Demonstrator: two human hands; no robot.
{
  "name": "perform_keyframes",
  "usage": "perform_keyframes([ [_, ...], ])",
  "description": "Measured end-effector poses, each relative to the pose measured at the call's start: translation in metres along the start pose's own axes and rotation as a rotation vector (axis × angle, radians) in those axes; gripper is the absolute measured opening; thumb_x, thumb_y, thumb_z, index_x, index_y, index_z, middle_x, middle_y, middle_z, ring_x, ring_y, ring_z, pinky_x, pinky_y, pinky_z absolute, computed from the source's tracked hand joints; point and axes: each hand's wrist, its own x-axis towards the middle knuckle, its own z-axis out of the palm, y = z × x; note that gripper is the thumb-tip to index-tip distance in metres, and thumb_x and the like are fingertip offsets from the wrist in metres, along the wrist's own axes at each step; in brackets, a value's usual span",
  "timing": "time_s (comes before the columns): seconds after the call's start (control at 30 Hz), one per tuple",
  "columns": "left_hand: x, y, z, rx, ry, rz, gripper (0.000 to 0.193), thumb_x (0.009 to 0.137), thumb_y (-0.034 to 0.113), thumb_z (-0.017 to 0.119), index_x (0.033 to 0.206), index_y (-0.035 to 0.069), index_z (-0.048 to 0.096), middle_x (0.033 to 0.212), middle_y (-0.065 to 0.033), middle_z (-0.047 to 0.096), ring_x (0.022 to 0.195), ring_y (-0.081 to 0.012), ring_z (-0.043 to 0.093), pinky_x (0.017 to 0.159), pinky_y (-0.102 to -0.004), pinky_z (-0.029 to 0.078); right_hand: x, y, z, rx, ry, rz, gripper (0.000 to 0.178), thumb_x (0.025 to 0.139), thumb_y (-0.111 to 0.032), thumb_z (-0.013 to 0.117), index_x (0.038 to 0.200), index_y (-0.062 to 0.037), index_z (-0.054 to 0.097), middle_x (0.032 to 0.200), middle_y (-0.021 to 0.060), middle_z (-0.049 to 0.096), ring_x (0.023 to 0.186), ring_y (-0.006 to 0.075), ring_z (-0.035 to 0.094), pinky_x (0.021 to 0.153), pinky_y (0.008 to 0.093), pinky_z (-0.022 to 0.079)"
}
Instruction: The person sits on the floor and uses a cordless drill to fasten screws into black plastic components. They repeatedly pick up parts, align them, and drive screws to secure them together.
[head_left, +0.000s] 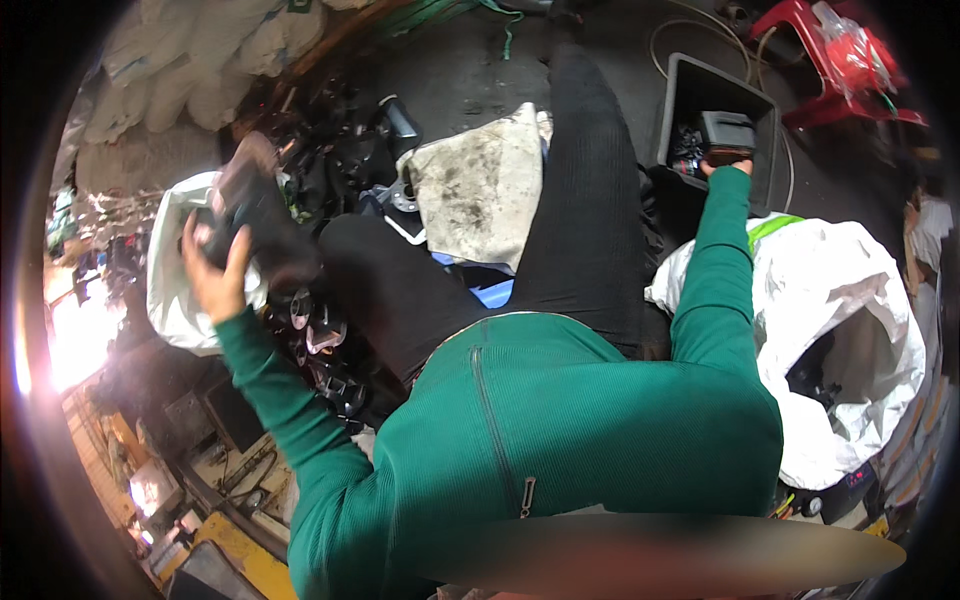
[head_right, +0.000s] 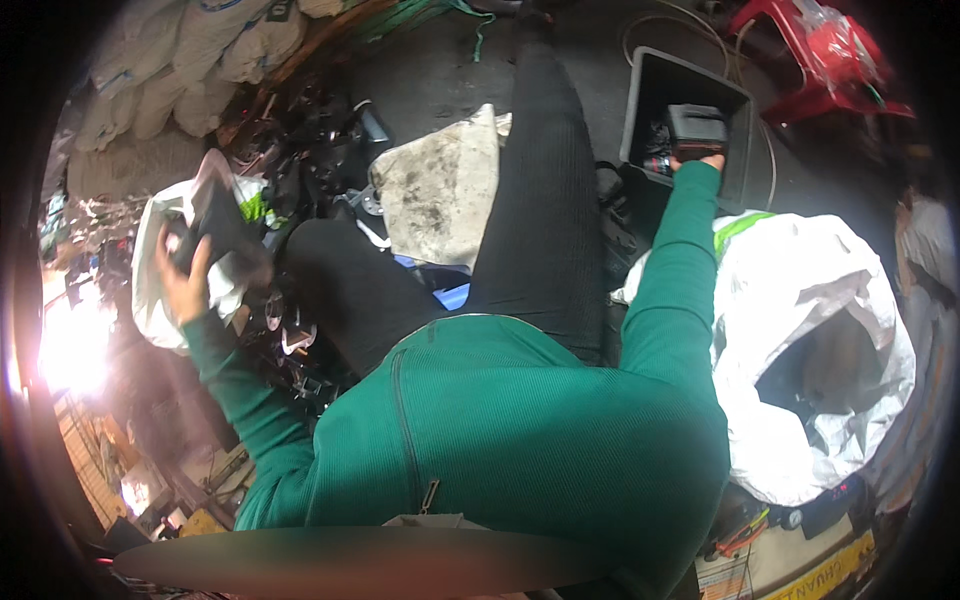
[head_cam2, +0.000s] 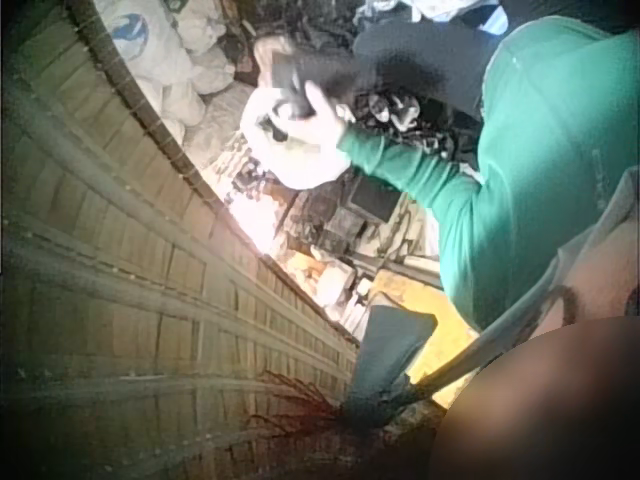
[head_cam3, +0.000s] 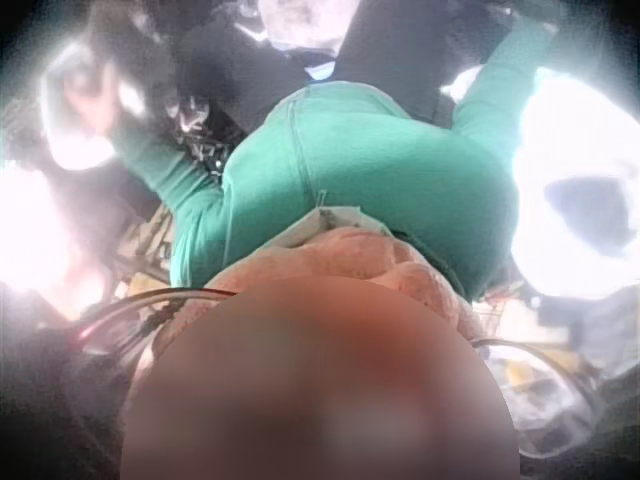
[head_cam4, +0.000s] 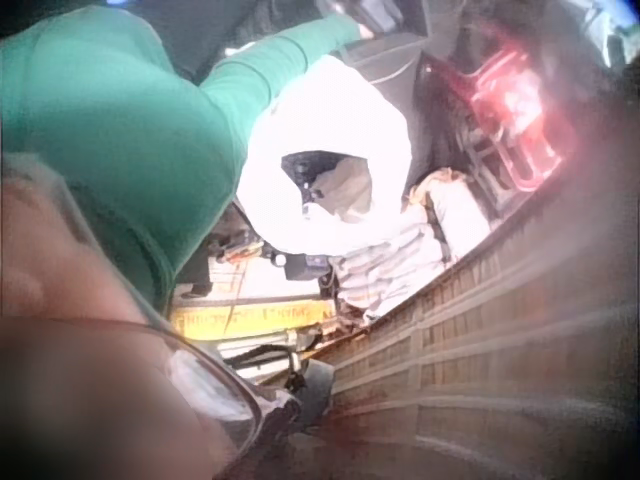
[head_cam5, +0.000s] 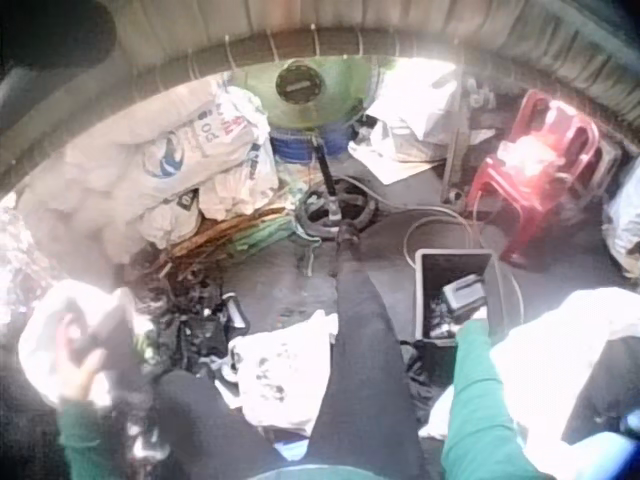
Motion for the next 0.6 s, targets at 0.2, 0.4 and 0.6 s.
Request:
perform_keyframes([
  [0.2, -0.153, -0.154, -0.099, 0.414, -0.326, -0.763, 0.092, 0.053, 0.045, 0.081, 0.13, 0.006, 0.049, 0.116, -0.0256, 0.058, 0.109, -0.0353, 0.057, 0.091, -0.0427, 0.046, -0.013, -0.005, 0.015, 0.08, -0.171, 0.001, 0.09, 0.083, -0.042, 0.062, 0.143, -0.006, 0.006, 0.132, 0.0195, 0.038, 0.111, 0.0468, 0.048, 0.085, 0.0613, 0.048],
  [0.4, -0.241, -0.196, 0.043, 0.238, -0.188, -1.228, 0.105, 0.05, 0.051, 0.077, 0.141, 0.022, 0.034, 0.132, -0.028, 0.042, 0.118, -0.04, 0.048, 0.1, -0.0436, 0.04, -0.036, -0.027, 0.039, -0.177, -0.044, -0.371, 0.052, 0.087, -0.032, 0.059, 0.132, -0.0106, 0.045, 0.139, 0.0095, 0.042, 0.114, 0.0287, 0.051, 0.081, 0.037, 0.051],
  [0.6, -0.303, -0.233, 0.019, 0.198, -0.077, -1.22, 0.082, 0.07, 0.043, 0.071, 0.14, 0.017, 0.037, 0.131, -0.0188, 0.049, 0.118, -0.0355, 0.048, 0.097, -0.0384, 0.042, -0.269, 0.037, 0.115, -0.199, -0.647, -0.551, 0.033, 0.09, -0.023, 0.058, 0.118, -0.0057, 0.058, 0.118, 0.0053, 0.061, 0.103, 0.0175, 0.059, 0.08, 0.0317, 0.048],
])
